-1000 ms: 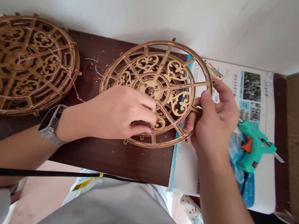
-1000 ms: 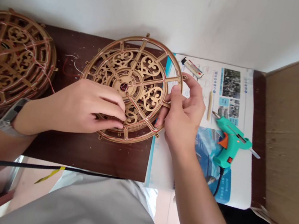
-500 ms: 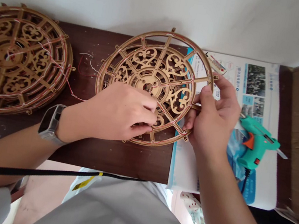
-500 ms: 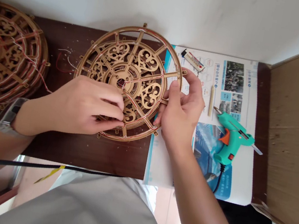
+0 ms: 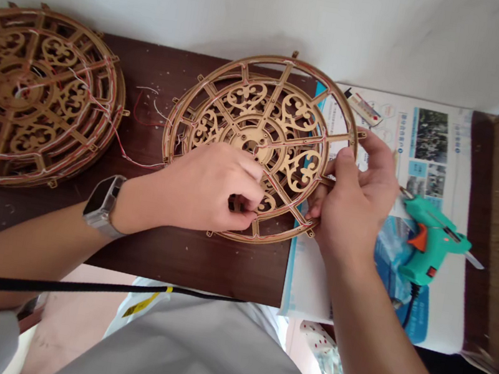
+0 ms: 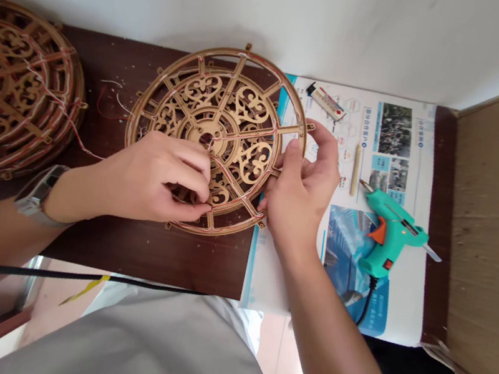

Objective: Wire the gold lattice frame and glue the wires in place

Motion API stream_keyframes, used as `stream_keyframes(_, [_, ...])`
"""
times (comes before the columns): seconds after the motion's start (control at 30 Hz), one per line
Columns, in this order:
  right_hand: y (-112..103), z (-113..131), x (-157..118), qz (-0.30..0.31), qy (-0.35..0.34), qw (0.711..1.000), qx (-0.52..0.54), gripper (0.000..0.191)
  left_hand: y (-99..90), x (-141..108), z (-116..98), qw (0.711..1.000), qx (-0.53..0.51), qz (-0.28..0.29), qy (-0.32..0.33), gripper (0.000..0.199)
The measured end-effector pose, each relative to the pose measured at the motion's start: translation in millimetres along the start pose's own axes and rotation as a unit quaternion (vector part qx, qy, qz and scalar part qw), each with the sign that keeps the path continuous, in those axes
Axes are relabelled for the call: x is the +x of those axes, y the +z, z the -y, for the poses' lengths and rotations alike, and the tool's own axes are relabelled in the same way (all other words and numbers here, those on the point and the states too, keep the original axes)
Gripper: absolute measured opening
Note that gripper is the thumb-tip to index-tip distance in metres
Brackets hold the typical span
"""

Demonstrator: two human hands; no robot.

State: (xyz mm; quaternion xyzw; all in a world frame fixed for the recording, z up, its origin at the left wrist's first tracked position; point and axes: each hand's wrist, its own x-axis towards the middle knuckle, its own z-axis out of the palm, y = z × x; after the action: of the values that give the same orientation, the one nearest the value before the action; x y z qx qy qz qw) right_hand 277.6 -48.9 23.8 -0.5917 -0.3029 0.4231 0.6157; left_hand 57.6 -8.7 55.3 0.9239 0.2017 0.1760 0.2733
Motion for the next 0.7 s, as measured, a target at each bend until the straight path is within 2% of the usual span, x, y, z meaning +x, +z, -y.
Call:
stream_keyframes(0.17, [-1,-1,0,-0.002,0.002,1.0,-0.02,0.023,-7.2,14,8,0.998,-0.01,0.042,0.045,0.028])
stream_keyframes(0.3, [-1,-2,0,-0.001,-0.005,1.0,-0.028,0.023,-9.5,22,13,0.991,0.04,0.076,0.102,0.034])
stream_keyframes(0.53, [-2,-4,2,-0.007,-0.014,0.999,-0.044,0.023,-16.3,32,12,0.952,0.162,0.152,0.212,0.038])
stream_keyframes(0.7, [-5,-11,3,-0.004,-0.026,0.998,-0.054,0.029,-18.0,45,9,0.929,0.198,0.211,0.23,0.04])
